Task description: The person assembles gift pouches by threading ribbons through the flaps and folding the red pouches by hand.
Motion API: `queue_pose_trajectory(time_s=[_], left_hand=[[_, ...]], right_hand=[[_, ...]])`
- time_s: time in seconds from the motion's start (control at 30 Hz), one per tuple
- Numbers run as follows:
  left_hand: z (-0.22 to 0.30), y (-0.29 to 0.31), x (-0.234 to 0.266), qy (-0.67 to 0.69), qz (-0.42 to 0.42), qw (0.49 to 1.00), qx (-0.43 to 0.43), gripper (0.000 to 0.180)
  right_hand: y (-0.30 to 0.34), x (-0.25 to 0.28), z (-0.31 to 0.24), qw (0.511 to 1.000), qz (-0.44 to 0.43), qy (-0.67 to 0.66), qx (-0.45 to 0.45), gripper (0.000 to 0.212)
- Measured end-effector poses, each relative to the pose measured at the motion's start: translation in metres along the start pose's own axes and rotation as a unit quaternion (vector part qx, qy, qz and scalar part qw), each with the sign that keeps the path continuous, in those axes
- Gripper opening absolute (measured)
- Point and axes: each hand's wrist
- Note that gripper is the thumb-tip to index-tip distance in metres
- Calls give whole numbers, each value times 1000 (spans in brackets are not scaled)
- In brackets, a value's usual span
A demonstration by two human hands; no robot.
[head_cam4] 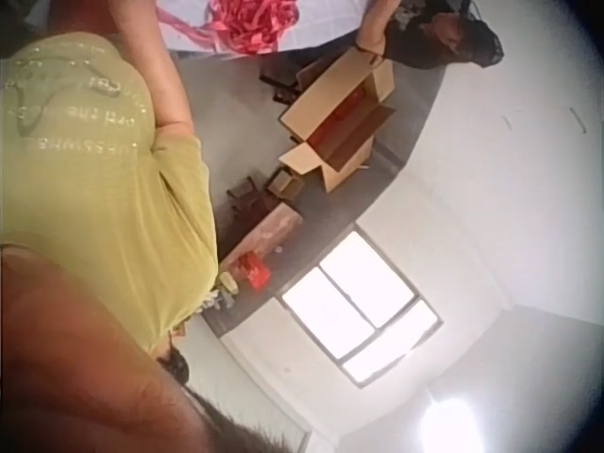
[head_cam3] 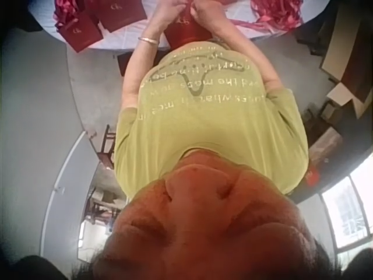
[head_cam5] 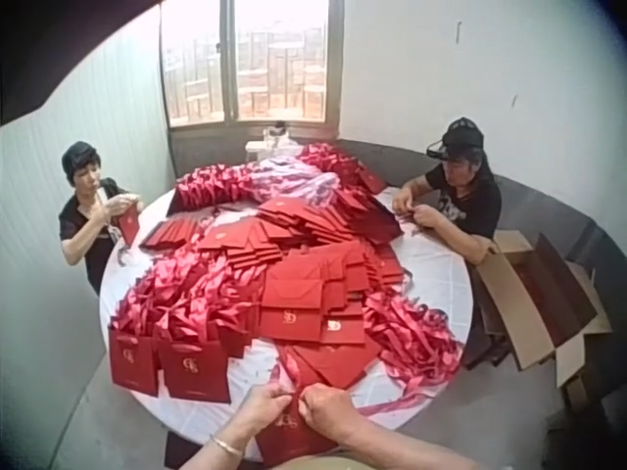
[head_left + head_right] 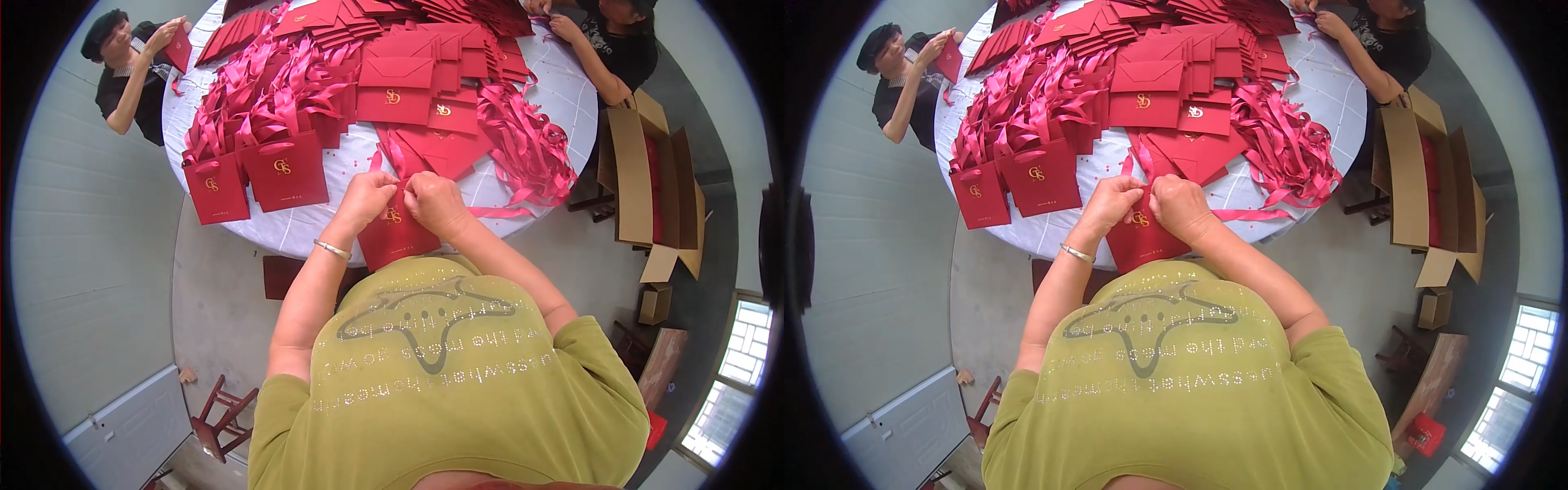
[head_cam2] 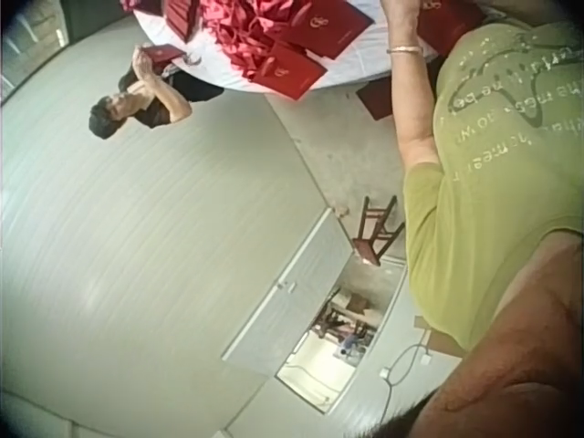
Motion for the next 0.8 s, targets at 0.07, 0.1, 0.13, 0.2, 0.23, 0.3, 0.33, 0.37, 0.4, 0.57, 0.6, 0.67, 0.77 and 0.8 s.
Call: queue_pose_trajectory(time_s=[0.07,0.1,0.13,0.2,0.23,0.3,0.33,0.37,0.4,0.57,0.6,0.67,0.77,0.8], left_hand=[[-2,1,-2,-8,3,1000,-22,16],[-3,2,-3,-15,7,999,-43,15],[-2,3,-5,-17,5,999,-44,15],[1,5,-8,-36,0,998,-55,14],[0,5,-7,-37,-1,998,-57,14],[-4,4,-3,-27,7,998,-51,15],[-2,6,-2,-28,6,998,-53,15],[1,9,0,-10,-1,999,-43,15],[3,11,1,8,-8,999,-33,15],[2,14,-3,5,-11,999,-46,14],[3,17,-5,0,-8,999,-44,13],[4,22,-11,-4,3,998,-70,11],[2,23,-15,-36,45,994,-98,10],[-9,18,-15,-92,74,981,-151,12]], right_hand=[[-4,4,-8,999,-11,38,-2,9],[-5,5,-12,997,-23,75,-4,8],[-8,4,-15,997,-21,75,-5,8],[-14,3,-17,992,-80,99,-11,8],[-18,5,-16,992,-78,100,-11,8],[-28,10,-14,988,-132,74,-26,13],[-34,13,-4,983,-171,-1,-59,15],[-38,17,6,970,-210,-77,-91,19],[-36,20,8,972,-198,-73,-107,19],[-34,25,16,990,-92,-95,46,18],[-37,28,19,980,-133,-137,47,19],[-45,32,29,958,-204,-201,17,18],[-62,33,34,921,-298,-249,-5,16],[-69,33,34,917,-322,-236,4,15]])
Point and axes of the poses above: each hand's wrist, its own y-axis away from the middle knuckle, its own x-axis out of the back of the hand, z = x × y, and after that the axes turned 12 degrees about y, right-handed
